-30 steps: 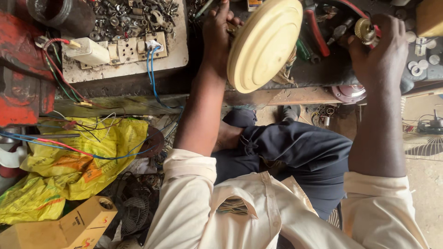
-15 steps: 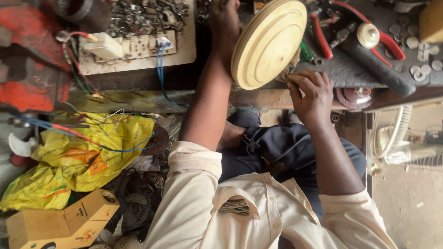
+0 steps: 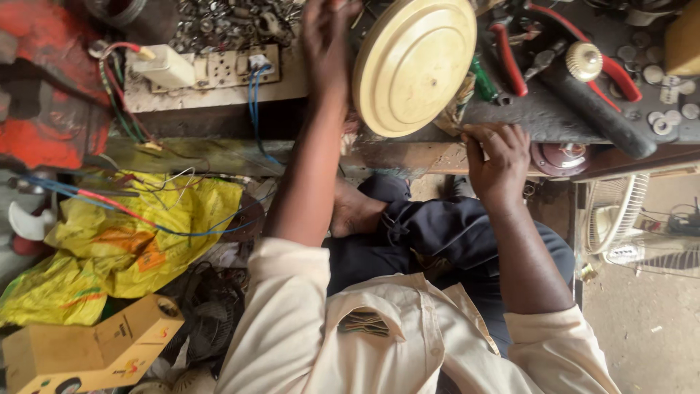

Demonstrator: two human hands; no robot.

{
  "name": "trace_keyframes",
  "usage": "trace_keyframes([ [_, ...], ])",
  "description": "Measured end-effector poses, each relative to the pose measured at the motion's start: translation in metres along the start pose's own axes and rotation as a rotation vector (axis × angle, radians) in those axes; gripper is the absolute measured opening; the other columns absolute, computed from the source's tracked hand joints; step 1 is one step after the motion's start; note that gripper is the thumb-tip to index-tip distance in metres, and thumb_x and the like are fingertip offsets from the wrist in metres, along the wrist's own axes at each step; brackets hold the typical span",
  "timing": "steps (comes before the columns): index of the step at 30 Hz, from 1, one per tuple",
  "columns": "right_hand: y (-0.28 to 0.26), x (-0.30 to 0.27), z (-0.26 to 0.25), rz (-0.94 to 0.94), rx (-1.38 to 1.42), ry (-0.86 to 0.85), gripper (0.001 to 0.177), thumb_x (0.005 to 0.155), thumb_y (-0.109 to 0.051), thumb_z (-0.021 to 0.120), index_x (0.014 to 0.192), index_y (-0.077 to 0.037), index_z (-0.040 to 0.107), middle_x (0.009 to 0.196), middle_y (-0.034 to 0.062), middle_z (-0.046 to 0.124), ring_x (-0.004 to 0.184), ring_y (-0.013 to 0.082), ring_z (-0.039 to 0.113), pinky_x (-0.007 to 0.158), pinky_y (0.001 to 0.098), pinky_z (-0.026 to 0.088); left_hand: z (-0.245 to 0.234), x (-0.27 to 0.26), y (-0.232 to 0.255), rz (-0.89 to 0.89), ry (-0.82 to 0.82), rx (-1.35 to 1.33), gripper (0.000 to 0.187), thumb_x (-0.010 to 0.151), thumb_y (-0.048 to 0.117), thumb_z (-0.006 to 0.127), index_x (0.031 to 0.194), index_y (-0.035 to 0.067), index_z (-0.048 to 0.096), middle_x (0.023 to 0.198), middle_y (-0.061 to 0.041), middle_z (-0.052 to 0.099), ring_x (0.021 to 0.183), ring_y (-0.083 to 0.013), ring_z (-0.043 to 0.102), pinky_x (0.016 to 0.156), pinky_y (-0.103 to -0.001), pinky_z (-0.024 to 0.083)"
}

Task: The person sits on the floor and works on a beige circular electrical component, likely a ceiling fan cap. They manipulate small wires and parts with their hands, then attach a small gear-like piece to the center of the component.

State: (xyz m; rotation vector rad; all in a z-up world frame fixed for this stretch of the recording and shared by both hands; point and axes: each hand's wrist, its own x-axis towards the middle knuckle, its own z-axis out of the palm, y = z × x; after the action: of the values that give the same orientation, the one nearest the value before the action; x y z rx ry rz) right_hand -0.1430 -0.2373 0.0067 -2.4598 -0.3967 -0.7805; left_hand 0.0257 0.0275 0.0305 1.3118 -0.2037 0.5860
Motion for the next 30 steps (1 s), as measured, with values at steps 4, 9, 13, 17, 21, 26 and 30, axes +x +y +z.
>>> trace_keyframes([
  [4, -0.005, 0.001, -0.001, 0.004, -0.007, 0.005, 0.016, 0.098, -0.007, 0.08, 0.113, -0.01, 0.075, 0.111, 0.0056, 0.073, 0.103, 0.026, 0.065, 0.089, 0.0403, 0.047, -0.021, -0.095, 0.041, 0.289, 0.103, 0.459, 0.02, 0.116, 0.02, 0.054, 0.133, 0.01, 0.055, 0.118, -0.01, 0.065, 0.11, -0.0189, 0.067, 0.1, -0.031, 0.058],
  [9, -0.017, 0.005, 0.0, 0.055, -0.003, -0.031, 0.021, 0.101, -0.007, 0.08, 0.121, -0.008, 0.076, 0.106, 0.0087, 0.07, 0.099, 0.0293, 0.063, 0.089, 0.0415, 0.047, 0.004, -0.175, 0.071, 0.387, -0.481, 0.575, 0.041, 0.1, 0.016, 0.071, 0.134, 0.004, 0.051, 0.125, -0.016, 0.064, 0.115, -0.0333, 0.067, 0.103, -0.042, 0.054],
  [13, -0.025, 0.011, -0.003, 0.019, -0.002, -0.006, 0.017, 0.095, -0.007, 0.078, 0.112, -0.009, 0.077, 0.102, 0.0083, 0.07, 0.097, 0.0283, 0.065, 0.086, 0.0416, 0.048, 0.034, -0.176, 0.075, 0.411, -0.532, 0.583, 0.052, 0.103, 0.011, 0.068, 0.147, -0.004, 0.044, 0.14, -0.024, 0.059, 0.125, -0.0378, 0.066, 0.104, -0.042, 0.057],
  [17, -0.022, 0.009, -0.006, 0.069, 0.039, -0.026, 0.013, 0.096, -0.004, 0.077, 0.109, -0.008, 0.076, 0.1, 0.0086, 0.071, 0.096, 0.0294, 0.066, 0.088, 0.0417, 0.05, 0.047, -0.168, 0.058, 0.357, -0.541, 0.674, 0.051, 0.103, 0.007, 0.064, 0.15, -0.002, 0.044, 0.129, -0.021, 0.068, 0.108, -0.0305, 0.074, 0.089, -0.037, 0.062],
  [21, -0.024, -0.001, -0.01, 0.117, 0.148, 0.014, 0.013, 0.095, -0.002, 0.079, 0.107, -0.005, 0.076, 0.103, 0.0111, 0.071, 0.097, 0.0283, 0.068, 0.086, 0.0388, 0.053, 0.046, -0.169, 0.031, 0.273, -0.565, 0.838, 0.049, 0.104, 0.008, 0.066, 0.15, 0.0, 0.048, 0.105, -0.015, 0.077, 0.078, -0.0231, 0.076, 0.065, -0.035, 0.06],
  [26, -0.025, -0.022, -0.034, 0.407, 0.404, 0.114, 0.012, 0.102, -0.003, 0.078, 0.114, -0.002, 0.077, 0.103, 0.0074, 0.07, 0.091, 0.0149, 0.066, 0.079, 0.0281, 0.052, 0.046, -0.176, 0.022, 0.315, -0.531, 0.737, 0.048, 0.105, 0.01, 0.069, 0.148, 0.0, 0.049, 0.114, -0.017, 0.075, 0.074, -0.0182, 0.072, 0.056, -0.029, 0.058],
  [30, -0.031, -0.041, -0.052, 0.393, 0.374, -0.026, 0.015, 0.101, -0.002, 0.076, 0.115, -0.004, 0.078, 0.103, 0.0061, 0.073, 0.09, 0.0144, 0.066, 0.079, 0.0282, 0.053, 0.036, -0.199, 0.065, 0.277, -0.534, 0.508, 0.05, 0.101, 0.013, 0.072, 0.145, 0.004, 0.051, 0.124, -0.017, 0.071, 0.083, -0.0171, 0.068, 0.071, -0.031, 0.058],
])
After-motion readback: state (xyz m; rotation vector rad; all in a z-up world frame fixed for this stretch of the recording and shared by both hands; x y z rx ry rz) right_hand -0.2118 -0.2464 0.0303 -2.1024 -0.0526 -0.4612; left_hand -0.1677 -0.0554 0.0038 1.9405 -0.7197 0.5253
